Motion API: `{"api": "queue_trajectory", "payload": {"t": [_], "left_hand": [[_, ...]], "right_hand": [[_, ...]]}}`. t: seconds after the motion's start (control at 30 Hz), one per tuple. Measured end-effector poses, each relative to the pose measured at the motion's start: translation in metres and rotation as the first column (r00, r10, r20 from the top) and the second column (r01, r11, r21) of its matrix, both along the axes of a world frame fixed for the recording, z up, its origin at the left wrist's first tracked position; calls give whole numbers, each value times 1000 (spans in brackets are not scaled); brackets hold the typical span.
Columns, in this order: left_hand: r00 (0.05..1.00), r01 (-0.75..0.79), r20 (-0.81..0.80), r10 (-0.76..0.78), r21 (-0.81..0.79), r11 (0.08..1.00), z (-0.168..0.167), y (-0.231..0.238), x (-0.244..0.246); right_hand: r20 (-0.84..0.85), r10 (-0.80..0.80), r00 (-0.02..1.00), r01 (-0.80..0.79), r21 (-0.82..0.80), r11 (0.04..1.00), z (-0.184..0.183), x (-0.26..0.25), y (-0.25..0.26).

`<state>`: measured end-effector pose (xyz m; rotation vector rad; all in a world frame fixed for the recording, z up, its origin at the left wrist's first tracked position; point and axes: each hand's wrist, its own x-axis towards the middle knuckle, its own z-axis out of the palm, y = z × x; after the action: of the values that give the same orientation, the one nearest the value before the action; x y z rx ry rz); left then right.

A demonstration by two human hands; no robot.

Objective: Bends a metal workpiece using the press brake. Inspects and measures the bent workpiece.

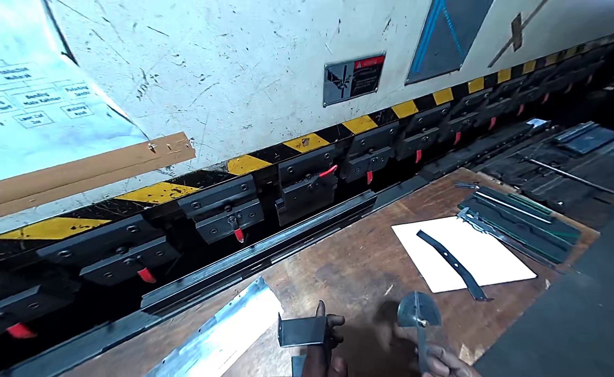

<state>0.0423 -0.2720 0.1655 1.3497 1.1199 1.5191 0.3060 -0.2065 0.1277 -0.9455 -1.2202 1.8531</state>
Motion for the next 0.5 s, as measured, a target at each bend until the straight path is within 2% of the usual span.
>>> {"api": "queue_trajectory", "payload": {"t": [0.1, 0.2, 0.33, 0.4, 0.5], "left_hand": [[995, -47, -83, 47, -4, 999, 14, 2, 9], [982, -110, -154, 110, 9, 994, 34, 4, 19], [941, -262, -205, 269, 61, 963, 52, 1, 23], [927, -300, -206, 312, 90, 950, 62, 0, 24], [920, -332, -182, 346, 102, 938, 77, 1, 28]], "right_hand": [[40, 45, 998, -55, 323, 945, 59, -50, 15], [75, 11, 997, -51, 563, 825, 94, -93, 21], [193, -129, 973, -64, 758, 649, 115, -123, 11], [145, -175, 974, -20, 822, 568, 115, -132, 9], [-15, -163, 987, 90, 881, 464, 111, -142, 17]]}}
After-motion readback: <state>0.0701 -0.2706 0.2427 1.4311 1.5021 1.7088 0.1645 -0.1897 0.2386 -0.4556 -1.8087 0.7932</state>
